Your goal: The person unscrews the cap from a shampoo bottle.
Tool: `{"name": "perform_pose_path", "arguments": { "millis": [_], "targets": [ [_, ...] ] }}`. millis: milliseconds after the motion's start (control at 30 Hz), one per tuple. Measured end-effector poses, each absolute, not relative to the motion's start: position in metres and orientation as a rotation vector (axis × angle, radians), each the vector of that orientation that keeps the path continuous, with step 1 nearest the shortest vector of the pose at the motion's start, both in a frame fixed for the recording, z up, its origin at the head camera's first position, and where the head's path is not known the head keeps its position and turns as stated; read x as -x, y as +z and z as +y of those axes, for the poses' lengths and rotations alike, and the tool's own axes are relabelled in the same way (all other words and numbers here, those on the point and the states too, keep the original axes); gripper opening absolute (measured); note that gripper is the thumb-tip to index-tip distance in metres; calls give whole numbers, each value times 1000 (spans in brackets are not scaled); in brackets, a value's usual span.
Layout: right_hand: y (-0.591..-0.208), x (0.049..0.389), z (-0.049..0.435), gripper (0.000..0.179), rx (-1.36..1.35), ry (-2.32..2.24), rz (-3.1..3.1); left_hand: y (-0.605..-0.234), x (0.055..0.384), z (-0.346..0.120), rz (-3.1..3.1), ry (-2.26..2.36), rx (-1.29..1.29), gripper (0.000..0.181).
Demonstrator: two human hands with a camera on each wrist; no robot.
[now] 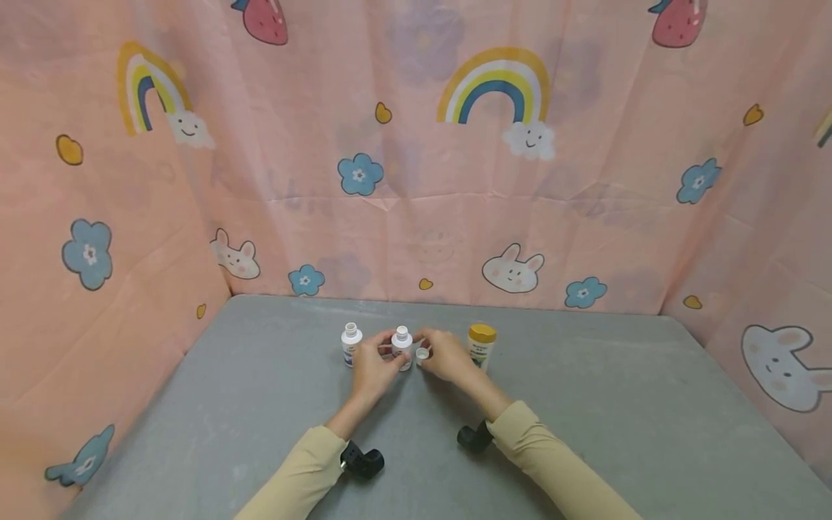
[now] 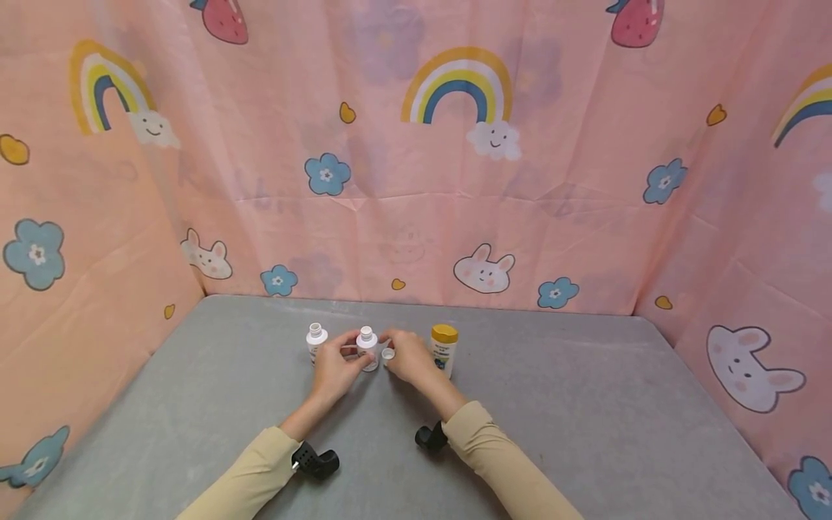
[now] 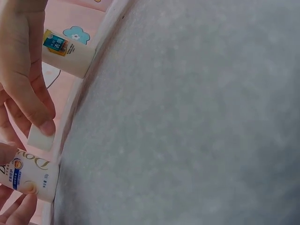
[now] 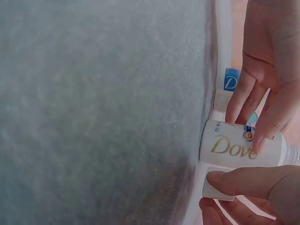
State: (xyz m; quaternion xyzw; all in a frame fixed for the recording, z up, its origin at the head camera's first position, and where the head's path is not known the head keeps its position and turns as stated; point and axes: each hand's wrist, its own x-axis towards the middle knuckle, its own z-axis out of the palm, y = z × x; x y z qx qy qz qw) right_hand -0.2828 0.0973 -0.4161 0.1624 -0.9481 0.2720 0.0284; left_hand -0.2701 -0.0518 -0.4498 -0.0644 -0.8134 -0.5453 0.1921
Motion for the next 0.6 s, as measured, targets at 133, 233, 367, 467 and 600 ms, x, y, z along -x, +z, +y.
{"name": "perform_pose_path", "arguments": {
  "millis": [133,233,367,467,600],
  "targets": [
    [-418,284,95,35,-490,840,-2934,-450,269,-52,-2274,-1535,177,40],
    [-419,284,95,34,-481,840,-2936,-450,269,-52,-2277,-1540,175,40],
    [-419,284,95,34,-480,844,-2936,-451,269,-53,-2292,-1542,173,41],
    [-420,285,95,34,-480,845,-2942,-451,268,-55,-2303,-1531,181,42],
    [-421,285,94,34,-488,832,-2945,-450,267,-56,-2312,-1520,201,43]
  ]
}}
